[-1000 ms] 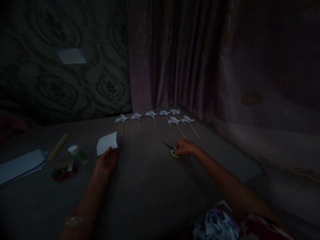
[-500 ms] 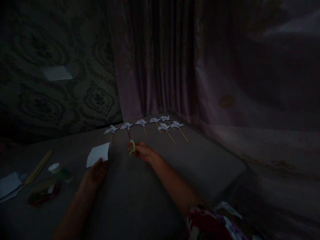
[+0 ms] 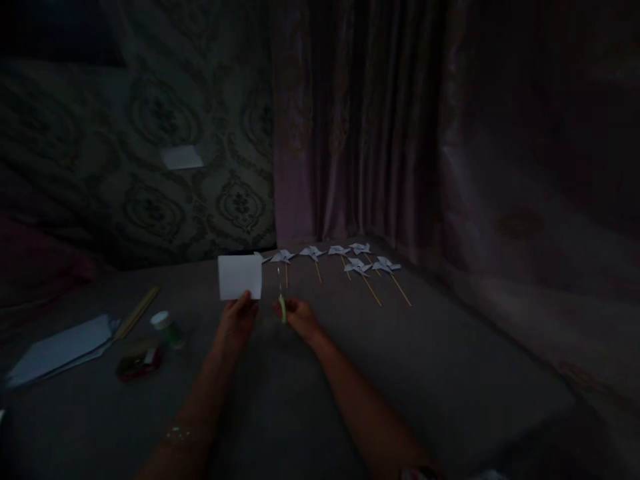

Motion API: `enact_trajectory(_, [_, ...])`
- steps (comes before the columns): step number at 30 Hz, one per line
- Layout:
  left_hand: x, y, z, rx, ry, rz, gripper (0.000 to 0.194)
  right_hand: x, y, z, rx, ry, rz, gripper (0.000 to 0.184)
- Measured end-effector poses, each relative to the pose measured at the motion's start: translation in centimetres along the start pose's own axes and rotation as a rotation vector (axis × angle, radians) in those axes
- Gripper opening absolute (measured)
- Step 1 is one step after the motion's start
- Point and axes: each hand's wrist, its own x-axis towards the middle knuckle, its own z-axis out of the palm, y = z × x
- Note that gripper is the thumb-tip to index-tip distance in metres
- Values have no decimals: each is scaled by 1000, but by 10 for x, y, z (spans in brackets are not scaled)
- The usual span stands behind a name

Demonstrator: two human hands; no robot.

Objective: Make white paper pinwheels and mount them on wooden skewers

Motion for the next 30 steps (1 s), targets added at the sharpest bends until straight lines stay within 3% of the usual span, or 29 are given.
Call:
enact_trajectory(7, [16, -1, -25, 29, 3, 88, 35, -1, 7, 4, -428, -118, -33, 36])
enact_trajectory(12, [19, -4, -26, 31, -6, 97, 37, 0, 16, 8, -552, -172, -53, 38])
enact_trajectory(18, [18, -11, -25, 43, -74, 91, 37, -1, 23, 9, -743, -139, -130, 37])
enact_trajectory(24, [15, -17, -25, 101, -146, 99, 31, -8, 21, 14, -1023, 15, -283, 36])
enact_trajectory(30, [10, -15, -24, 35, -73, 116, 26, -17, 24, 14, -1253, 230, -533, 44])
